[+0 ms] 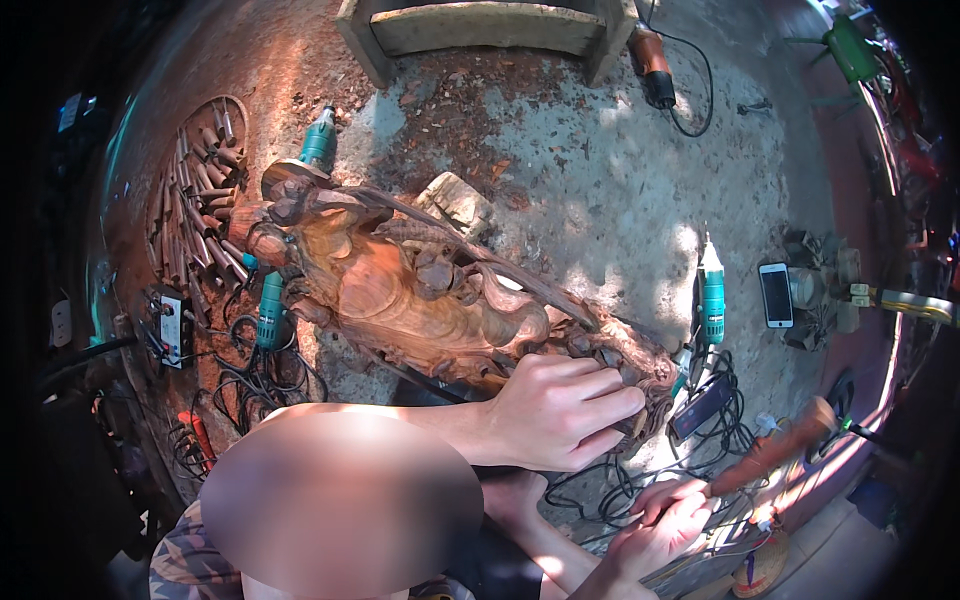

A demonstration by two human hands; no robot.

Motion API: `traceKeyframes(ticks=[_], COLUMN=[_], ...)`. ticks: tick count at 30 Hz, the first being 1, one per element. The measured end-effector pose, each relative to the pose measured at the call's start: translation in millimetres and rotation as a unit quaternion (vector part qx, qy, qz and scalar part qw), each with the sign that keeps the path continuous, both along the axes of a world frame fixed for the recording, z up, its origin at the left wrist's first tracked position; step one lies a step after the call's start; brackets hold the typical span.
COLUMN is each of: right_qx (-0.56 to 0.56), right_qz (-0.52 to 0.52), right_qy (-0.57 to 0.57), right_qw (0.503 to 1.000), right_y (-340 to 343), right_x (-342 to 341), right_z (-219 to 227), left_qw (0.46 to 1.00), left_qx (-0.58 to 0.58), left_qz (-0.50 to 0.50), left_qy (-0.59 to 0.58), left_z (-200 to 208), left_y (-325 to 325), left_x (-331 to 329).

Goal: The person is carving a large piece of wood using a chisel and mallet. They repeatedly strike the chisel to shape the wood, occasionally pausing to inspect the surface and adjust their grip.

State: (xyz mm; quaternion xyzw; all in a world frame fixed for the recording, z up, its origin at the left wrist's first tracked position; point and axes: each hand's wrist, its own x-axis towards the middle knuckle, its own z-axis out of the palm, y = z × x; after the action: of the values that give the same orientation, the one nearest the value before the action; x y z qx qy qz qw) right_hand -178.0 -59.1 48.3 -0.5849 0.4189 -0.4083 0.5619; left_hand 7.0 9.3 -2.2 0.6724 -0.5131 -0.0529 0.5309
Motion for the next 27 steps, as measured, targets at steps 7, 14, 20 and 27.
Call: traceKeyframes(ticks=[7,14,20,27], right_qx=[-0.034,-0.046,-0.015,-0.048], right_qz=[-0.028,-0.003,0.11,0.143], right_qy=[0.07,0.061,0.233,0.144], right_qw=[0.997,0.997,0.966,0.978], right_y=[8.2,-3.4,-8.9,-18.7], right_x=[6.5,5.9,6.4,1.9], right_z=[-6.5,-4.9,-13.9,-16.1], left_qw=[1.0,1.0,0.999,0.999], left_qx=[-0.007,0.006,0.032,0.029], left_qz=[0.014,0.018,0.026,0.034], left_qy=[0.007,0.011,0.014,0.018], left_z=[-2.2,-0.8,-4.3,-1.5], left_y=[-1.0,0.7,0.2,0.1], left_x=[-0.5,0.6,0.9,-0.1])
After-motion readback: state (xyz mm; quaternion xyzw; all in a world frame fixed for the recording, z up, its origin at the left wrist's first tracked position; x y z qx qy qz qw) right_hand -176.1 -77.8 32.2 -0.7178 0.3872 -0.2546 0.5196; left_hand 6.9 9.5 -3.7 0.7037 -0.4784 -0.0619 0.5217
